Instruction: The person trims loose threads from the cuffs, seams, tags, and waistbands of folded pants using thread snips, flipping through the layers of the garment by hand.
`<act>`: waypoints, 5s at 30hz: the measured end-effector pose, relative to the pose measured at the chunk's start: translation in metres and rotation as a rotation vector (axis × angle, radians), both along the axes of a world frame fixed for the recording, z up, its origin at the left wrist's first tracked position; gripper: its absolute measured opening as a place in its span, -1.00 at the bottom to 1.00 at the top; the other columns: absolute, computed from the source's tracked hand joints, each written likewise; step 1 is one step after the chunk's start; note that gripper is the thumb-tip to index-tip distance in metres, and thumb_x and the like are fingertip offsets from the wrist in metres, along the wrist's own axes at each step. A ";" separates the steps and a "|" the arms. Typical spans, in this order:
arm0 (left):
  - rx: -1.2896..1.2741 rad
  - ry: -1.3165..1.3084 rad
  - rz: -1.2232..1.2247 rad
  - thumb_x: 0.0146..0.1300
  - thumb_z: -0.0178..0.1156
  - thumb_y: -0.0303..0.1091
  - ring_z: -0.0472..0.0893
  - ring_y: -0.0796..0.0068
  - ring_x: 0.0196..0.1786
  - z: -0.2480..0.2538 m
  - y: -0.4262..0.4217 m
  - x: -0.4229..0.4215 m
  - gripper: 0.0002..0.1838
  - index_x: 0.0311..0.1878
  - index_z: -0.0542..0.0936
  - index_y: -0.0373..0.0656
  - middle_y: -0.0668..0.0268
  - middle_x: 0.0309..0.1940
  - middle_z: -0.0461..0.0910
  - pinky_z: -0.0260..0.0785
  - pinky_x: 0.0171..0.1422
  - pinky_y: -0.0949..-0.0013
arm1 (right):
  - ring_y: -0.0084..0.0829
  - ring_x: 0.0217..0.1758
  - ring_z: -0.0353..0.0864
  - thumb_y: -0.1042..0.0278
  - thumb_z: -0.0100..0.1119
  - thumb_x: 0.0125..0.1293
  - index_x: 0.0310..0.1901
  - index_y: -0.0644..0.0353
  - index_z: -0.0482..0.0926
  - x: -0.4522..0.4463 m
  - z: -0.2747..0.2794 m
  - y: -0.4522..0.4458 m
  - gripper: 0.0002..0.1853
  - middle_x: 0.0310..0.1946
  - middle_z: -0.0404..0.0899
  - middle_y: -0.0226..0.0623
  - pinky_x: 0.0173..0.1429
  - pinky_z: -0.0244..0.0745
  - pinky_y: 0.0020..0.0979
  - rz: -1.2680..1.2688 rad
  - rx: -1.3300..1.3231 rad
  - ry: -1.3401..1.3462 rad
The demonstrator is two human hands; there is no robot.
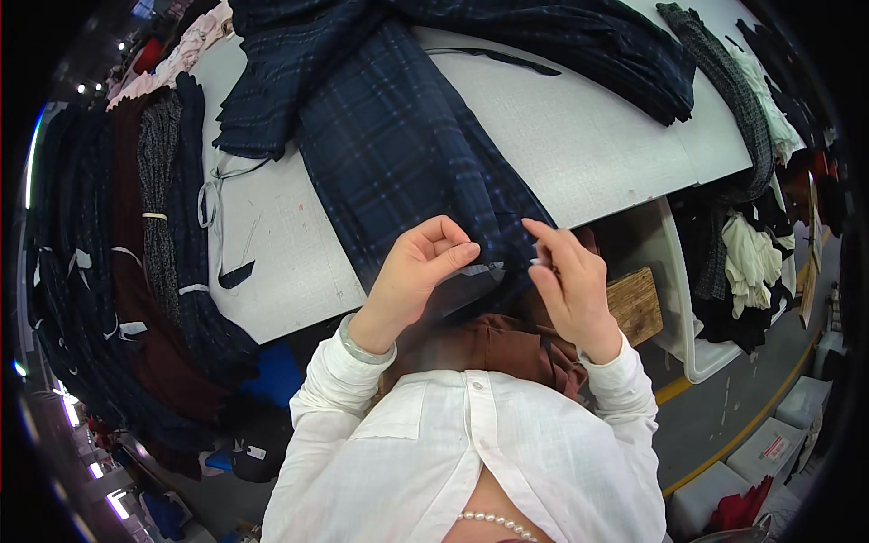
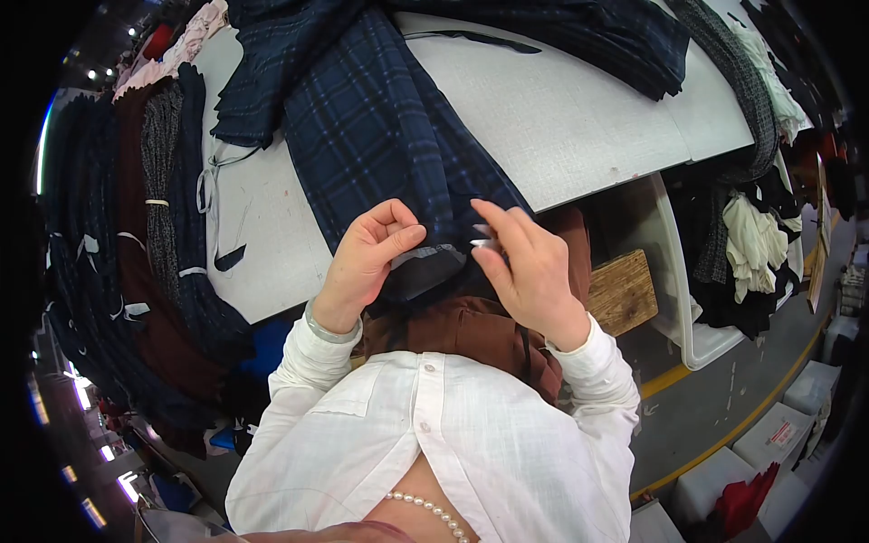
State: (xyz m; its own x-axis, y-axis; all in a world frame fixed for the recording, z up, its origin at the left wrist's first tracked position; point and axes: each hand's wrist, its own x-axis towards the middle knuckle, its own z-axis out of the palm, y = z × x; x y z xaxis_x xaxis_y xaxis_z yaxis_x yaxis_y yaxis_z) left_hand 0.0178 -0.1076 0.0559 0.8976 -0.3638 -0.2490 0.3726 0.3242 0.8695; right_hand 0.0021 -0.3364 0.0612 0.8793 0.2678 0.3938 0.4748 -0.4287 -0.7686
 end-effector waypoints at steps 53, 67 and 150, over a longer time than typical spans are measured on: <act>0.744 -0.382 0.907 0.28 0.29 -0.31 0.49 0.62 -0.50 -0.055 0.238 0.148 -0.80 -0.22 0.64 -0.28 0.34 -0.47 0.59 0.30 -0.46 0.53 | -0.66 -0.54 0.12 0.55 0.25 0.26 -0.48 0.24 0.27 0.007 -0.048 -0.038 -0.69 -0.63 0.18 -0.47 -0.49 0.10 -0.51 -0.445 0.033 0.187; -0.292 -0.393 0.945 0.22 0.26 -0.54 0.56 0.56 -0.23 -0.069 0.266 0.201 -0.88 -0.19 0.55 -0.19 0.38 -0.32 0.59 0.38 -0.12 0.49 | -0.79 -0.54 0.07 0.54 0.36 0.23 -0.51 0.17 0.29 0.018 -0.035 0.034 -0.64 -0.62 0.18 -0.62 -0.49 -0.04 -0.60 -0.129 0.253 0.375; 0.602 -0.110 -0.782 0.26 0.26 -0.40 0.67 0.46 -0.45 0.000 0.115 -0.024 -0.85 -0.37 0.68 -0.28 0.21 -0.37 0.70 0.52 -0.32 0.38 | -0.71 -0.56 0.29 0.75 0.01 0.10 -0.21 0.29 0.69 0.003 -0.074 -0.007 -0.69 -0.67 0.38 -0.41 -0.45 0.16 -0.55 -0.085 -0.014 0.366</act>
State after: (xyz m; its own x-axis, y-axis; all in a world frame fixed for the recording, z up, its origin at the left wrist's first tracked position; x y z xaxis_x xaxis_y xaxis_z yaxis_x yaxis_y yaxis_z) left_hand -0.0061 0.0070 0.0559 0.4885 -0.7037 -0.5159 0.2004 -0.4850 0.8513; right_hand 0.0048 -0.3429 -0.0125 0.9806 0.1905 0.0458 0.1314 -0.4662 -0.8749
